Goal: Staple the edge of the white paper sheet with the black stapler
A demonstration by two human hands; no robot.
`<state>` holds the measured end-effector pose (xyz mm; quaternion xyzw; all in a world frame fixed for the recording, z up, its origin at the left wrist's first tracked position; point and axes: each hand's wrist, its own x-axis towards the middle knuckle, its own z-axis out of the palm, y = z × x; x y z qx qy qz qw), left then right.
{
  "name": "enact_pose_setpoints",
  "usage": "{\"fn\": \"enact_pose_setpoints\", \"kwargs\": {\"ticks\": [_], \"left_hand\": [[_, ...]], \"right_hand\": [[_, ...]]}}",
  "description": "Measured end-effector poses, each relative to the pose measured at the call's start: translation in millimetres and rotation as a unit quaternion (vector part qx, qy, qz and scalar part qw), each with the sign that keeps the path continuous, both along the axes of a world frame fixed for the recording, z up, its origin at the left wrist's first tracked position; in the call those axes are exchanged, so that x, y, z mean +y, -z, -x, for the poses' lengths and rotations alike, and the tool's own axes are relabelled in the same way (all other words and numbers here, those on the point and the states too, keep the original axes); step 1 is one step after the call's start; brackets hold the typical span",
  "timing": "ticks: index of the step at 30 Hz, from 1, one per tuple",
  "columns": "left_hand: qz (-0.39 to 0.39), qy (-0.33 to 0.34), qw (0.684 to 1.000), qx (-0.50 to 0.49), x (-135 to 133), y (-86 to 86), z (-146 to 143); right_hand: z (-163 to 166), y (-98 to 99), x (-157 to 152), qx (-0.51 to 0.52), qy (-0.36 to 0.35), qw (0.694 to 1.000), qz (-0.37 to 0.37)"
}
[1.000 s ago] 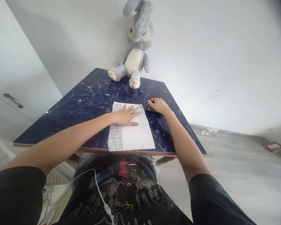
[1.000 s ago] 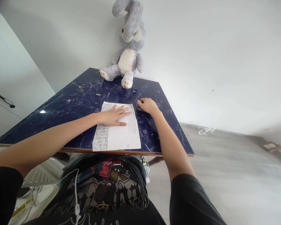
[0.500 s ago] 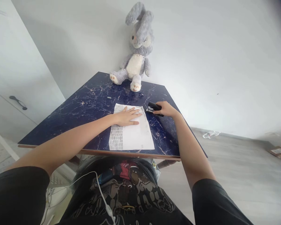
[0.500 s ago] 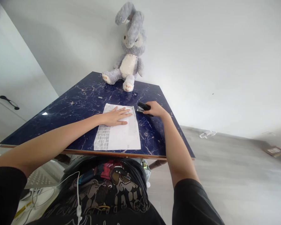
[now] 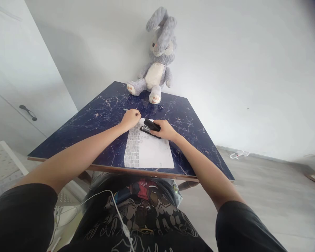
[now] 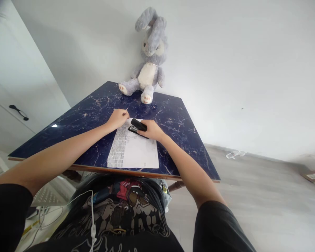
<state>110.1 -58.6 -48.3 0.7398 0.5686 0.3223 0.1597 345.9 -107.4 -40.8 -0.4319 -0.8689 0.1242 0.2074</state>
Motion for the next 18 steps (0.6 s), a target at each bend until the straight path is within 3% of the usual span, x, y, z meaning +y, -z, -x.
{"fn": "enact_pose_setpoints", "kwargs": {"ticks": [5,9,14,18], "left_hand": [[-0.032,0.012,0.998,0.052,6.1,2.8,3.8],[-0.092,-0.066,0.988,0.108,20.0,-3.7,25.1],[-0.027,-0.163,0.976,0.141,39.6,0.1,53.1],[0.007,-0.126,0.976,0.177,45.4,7.9,54.9]], "right_hand": [[-0.8,-3.1,-0.8,-0.012,-0.03,0.999,0.016],[-12.6,-10.6,1.6,-0.044,-0.038,0.998,0.029],[-52.9,-22.6,9.0,-0.082,-0.054,0.992,0.076],[-89.8,-28.5,14.1,-0.102,-0.044,0.986,0.124]]}}
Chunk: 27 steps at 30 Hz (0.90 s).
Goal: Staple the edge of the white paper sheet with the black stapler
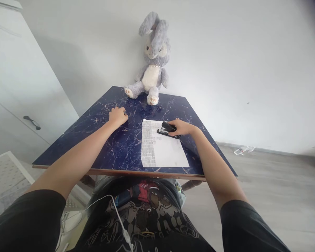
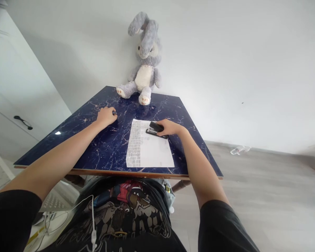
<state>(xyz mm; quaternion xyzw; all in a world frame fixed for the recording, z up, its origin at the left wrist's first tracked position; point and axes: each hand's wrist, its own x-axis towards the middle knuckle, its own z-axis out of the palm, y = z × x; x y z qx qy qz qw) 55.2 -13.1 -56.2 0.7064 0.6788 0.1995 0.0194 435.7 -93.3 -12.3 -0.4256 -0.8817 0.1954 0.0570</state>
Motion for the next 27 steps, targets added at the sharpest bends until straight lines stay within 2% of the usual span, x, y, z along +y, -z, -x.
{"fn": "enact_pose_setpoints", "kwargs": {"ticks": [5,9,12,17,19,22,27], "left_hand": [[0.0,0.064,0.998,0.03,2.3,2.9,-6.0],[-0.002,0.126,0.992,0.029,0.8,5.4,-14.3],[-0.002,0.159,0.986,0.052,-3.9,6.7,-30.8],[0.045,0.216,0.969,0.115,-3.3,-1.2,-84.6],[0.074,0.204,0.969,0.116,1.2,-6.9,-113.1],[0.099,0.242,0.959,0.105,4.0,-13.0,-153.2],[0.074,0.276,0.952,0.112,-8.8,-9.3,-189.1]], "right_hand": [[-24.1,-2.6,4.6,-0.015,0.02,0.998,0.054],[-24.0,-2.6,4.7,-0.01,0.008,0.998,0.061],[-20.8,-1.7,4.2,-0.005,0.009,0.998,0.065],[-21.8,3.8,9.0,0.0,0.019,0.997,0.069],[-22.5,5.5,10.9,-0.005,0.022,0.997,0.075],[-20.9,4.8,10.2,-0.015,0.024,0.997,0.074],[-15.8,1.1,5.1,-0.03,0.026,0.997,0.061]]}}
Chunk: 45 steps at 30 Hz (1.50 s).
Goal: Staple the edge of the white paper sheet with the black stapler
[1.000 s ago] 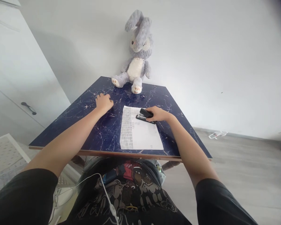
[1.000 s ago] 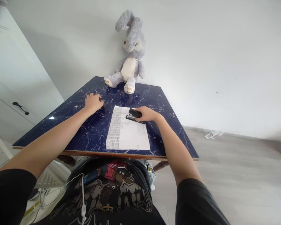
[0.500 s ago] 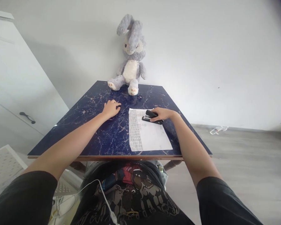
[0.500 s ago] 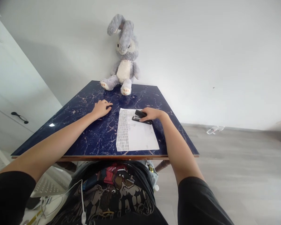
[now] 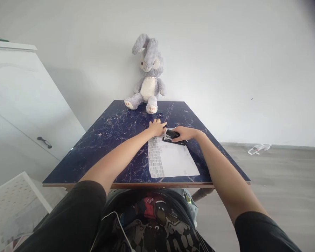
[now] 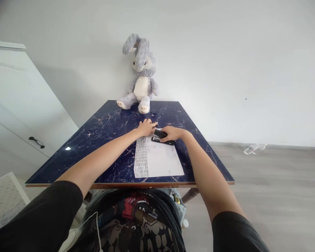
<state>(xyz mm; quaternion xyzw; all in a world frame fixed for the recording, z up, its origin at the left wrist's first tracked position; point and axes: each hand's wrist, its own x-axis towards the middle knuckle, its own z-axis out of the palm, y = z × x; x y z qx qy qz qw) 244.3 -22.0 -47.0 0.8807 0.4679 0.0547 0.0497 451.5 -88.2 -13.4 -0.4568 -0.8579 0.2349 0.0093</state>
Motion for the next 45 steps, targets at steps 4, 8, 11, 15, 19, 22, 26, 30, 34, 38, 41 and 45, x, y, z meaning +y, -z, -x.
{"fn": "enact_pose_setpoints", "kwargs": {"ticks": [4,8,11,15,19,22,26,30,34,38,41,45], "left_hand": [[-0.041,0.023,0.999,-0.024,-3.4,7.6,9.2],[-0.051,-0.013,0.992,-0.113,3.3,13.7,57.3],[-0.037,0.011,0.984,-0.172,-2.4,16.9,100.9],[-0.049,0.109,0.969,-0.217,-26.7,11.2,123.4],[-0.045,0.2,0.967,-0.151,-42.4,2.0,112.2],[-0.031,0.178,0.974,-0.138,-37.3,1.8,114.3],[-0.045,0.112,0.976,-0.18,-9.7,1.3,144.8],[-0.048,-0.001,0.951,-0.306,24.6,-2.0,186.3],[0.08,-0.115,0.867,-0.478,46.6,4.9,214.5],[0.14,-0.137,0.821,-0.537,58.6,18.0,228.6],[0.11,-0.157,0.853,-0.486,65.6,25.6,239.0],[0.124,-0.122,0.869,-0.463,72.6,29.4,251.1]], "right_hand": [[-2.9,0.6,1.1,0.012,-0.005,1.0,0.002],[-10.0,2.0,4.2,0.062,-0.025,0.997,0.045],[-9.2,0.9,4.5,0.056,-0.039,0.997,0.029],[3.6,-3.4,1.3,0.046,-0.047,0.996,-0.052],[14.6,-6.0,-2.2,0.079,-0.06,0.991,-0.088],[15.7,-5.4,-3.1,0.084,-0.077,0.991,-0.07],[21.3,0.3,-2.3,0.105,-0.069,0.991,-0.054],[44.0,11.4,-1.8,0.148,-0.04,0.984,-0.086],[79.3,19.5,-0.5,0.174,-0.021,0.978,-0.115],[126.7,19.5,8.1,0.177,-0.026,0.977,-0.116],[170.2,18.6,19.0,0.166,-0.046,0.979,-0.112],[212.0,18.6,36.7,0.192,-0.056,0.975,-0.097]]}}
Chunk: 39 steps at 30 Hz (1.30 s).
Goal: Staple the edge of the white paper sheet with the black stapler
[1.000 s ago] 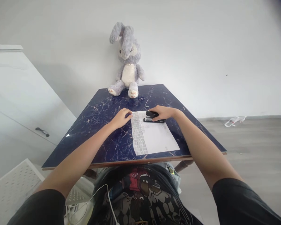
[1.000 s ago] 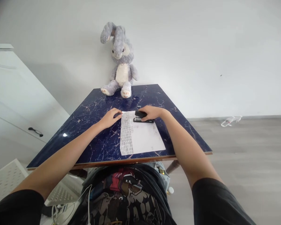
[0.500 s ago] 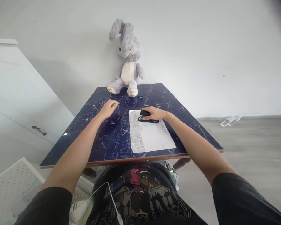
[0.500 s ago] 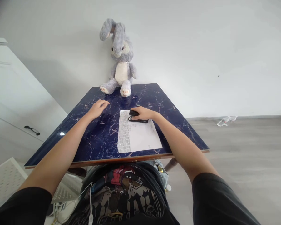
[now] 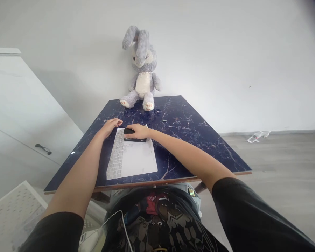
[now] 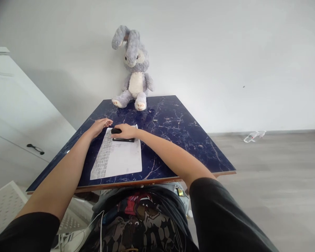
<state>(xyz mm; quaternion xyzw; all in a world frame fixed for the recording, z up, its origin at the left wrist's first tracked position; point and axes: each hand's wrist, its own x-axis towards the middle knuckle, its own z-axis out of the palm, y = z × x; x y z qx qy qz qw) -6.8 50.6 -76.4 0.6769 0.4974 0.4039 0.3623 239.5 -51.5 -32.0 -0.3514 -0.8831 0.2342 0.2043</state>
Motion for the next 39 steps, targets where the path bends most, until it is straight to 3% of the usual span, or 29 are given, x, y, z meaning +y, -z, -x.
{"fn": "enact_pose_setpoints", "kwargs": {"ticks": [2,4,7,10,13,16,20,26,32,35,39], "left_hand": [[-0.01,0.018,0.999,0.037,0.9,-0.9,2.0],[-0.025,0.031,0.994,0.104,-0.9,-2.6,1.6],[-0.055,0.036,0.984,0.166,-7.9,-3.5,-0.1],[-0.088,0.045,0.983,0.153,-14.1,-0.6,-0.6],[-0.075,0.046,0.991,0.104,-14.9,3.0,-1.7],[-0.079,0.035,0.993,0.084,-14.0,3.0,-3.3],[-0.092,0.033,0.991,0.09,-17.9,-0.2,-3.6],[-0.091,0.009,0.994,0.058,-26.6,-0.6,-2.9],[-0.087,-0.04,0.995,0.035,-31.5,2.0,2.5],[-0.09,-0.054,0.994,0.032,-33.4,2.6,3.0],[-0.072,-0.083,0.994,0.006,-33.8,2.5,-0.6]], "right_hand": [[-5.1,-1.2,12.0,0.021,-0.006,1.0,0.011],[-34.8,-2.9,26.0,0.03,0.022,0.999,0.003],[-112.6,-2.3,43.7,-0.044,0.159,0.982,-0.095],[-186.1,4.0,47.2,-0.102,0.229,0.964,-0.091],[-215.9,12.9,40.3,-0.122,0.227,0.965,-0.052],[-202.5,22.5,39.1,-0.108,0.253,0.959,-0.058],[-156.1,28.4,60.8,-0.101,0.239,0.963,-0.074],[-63.1,11.4,105.3,-0.034,0.206,0.974,-0.09],[27.2,3.4,118.1,-0.054,0.128,0.987,-0.074],[31.9,6.1,113.3,-0.063,0.102,0.991,-0.06],[-10.3,9.5,74.2,0.022,0.127,0.989,-0.07]]}}
